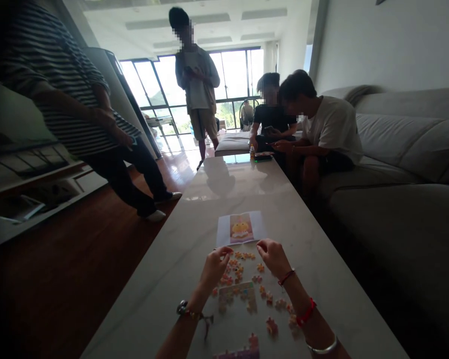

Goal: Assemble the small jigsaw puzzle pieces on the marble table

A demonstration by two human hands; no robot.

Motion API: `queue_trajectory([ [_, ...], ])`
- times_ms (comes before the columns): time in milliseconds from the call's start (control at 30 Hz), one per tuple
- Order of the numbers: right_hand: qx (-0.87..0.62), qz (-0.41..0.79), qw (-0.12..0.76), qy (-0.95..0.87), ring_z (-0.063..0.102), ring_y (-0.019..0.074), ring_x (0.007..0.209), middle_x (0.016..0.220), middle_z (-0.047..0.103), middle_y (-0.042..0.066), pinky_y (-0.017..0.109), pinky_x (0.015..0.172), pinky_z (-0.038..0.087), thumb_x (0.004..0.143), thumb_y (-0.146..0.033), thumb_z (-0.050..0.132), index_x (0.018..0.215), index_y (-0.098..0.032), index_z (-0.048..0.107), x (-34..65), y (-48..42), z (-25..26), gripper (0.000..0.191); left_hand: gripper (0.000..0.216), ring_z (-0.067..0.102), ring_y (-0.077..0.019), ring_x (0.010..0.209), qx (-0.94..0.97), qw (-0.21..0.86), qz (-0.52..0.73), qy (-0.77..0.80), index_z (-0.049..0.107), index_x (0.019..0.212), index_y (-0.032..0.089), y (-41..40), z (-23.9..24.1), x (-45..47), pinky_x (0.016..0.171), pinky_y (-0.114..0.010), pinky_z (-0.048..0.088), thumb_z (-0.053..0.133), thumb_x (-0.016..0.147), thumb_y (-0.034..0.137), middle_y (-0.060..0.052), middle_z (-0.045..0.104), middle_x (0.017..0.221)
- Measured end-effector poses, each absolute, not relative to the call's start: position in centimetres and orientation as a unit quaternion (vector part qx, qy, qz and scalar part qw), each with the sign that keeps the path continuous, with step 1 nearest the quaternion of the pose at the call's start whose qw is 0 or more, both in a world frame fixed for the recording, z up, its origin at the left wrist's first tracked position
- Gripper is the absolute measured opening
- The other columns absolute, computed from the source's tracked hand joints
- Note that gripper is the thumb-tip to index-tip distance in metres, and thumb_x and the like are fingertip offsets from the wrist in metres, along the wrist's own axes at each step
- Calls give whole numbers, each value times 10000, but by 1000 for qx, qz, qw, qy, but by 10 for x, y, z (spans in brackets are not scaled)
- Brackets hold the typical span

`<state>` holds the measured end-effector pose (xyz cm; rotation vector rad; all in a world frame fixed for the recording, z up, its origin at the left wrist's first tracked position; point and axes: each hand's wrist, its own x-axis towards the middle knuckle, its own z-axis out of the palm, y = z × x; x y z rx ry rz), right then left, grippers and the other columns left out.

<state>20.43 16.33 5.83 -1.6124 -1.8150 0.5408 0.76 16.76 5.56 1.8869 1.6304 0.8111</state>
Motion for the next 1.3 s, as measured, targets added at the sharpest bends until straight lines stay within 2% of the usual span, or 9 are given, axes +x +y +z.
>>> queue_trajectory([
  [333,-604,187,313,-708,570,142,670,724,635,32,240,633,410,746,-270,431,743,-176,619,202,153,65,210,155,582,-117,755,715,221,316,583,598,796,189,161,58,8,692,-245,449,467,736,134,-15,631,806],
  [567,-606,195,200,-745,538,127,699,773,597,44,233,660,391,753,-256,480,803,-158,599,194,75,41,162,158,559,-130,807,776,236,272,518,572,833,198,77,39,-8,756,-265,438,439,763,149,-25,611,850],
  [733,-655,118,131,-734,504,182,822,839,569,69,289,725,355,741,-357,511,809,-168,571,177,43,31,210,185,554,-132,837,775,242,258,524,550,886,209,37,33,-17,768,-263,442,412,778,150,-26,597,892],
  [867,-696,62,98,-709,482,209,823,822,554,91,321,731,329,720,-440,520,802,-158,545,163,42,30,295,229,540,-136,886,784,217,262,519,545,942,203,45,34,-12,803,-269,437,386,788,144,-38,586,953],
  [1067,-731,58,81,-675,481,216,823,825,545,106,335,740,309,743,-418,503,813,-143,518,152,46,29,285,405,384,-153,1118,876,161,180,417,508,1077,261,80,37,5,946,-351,328,355,762,58,-17,510,1148],
  [1200,-738,70,89,-666,493,198,813,814,552,95,333,765,303,775,-345,471,794,-147,520,151,46,28,205,474,265,-162,1205,913,137,103,370,499,1081,332,90,38,11,971,-361,266,370,739,31,45,434,1243],
  [1300,-740,80,94,-661,502,192,806,803,558,92,327,771,306,777,-322,466,785,-148,529,152,47,26,185,496,236,-168,1222,919,135,80,361,502,1069,353,92,37,11,967,-357,247,369,725,22,76,447,1232],
])
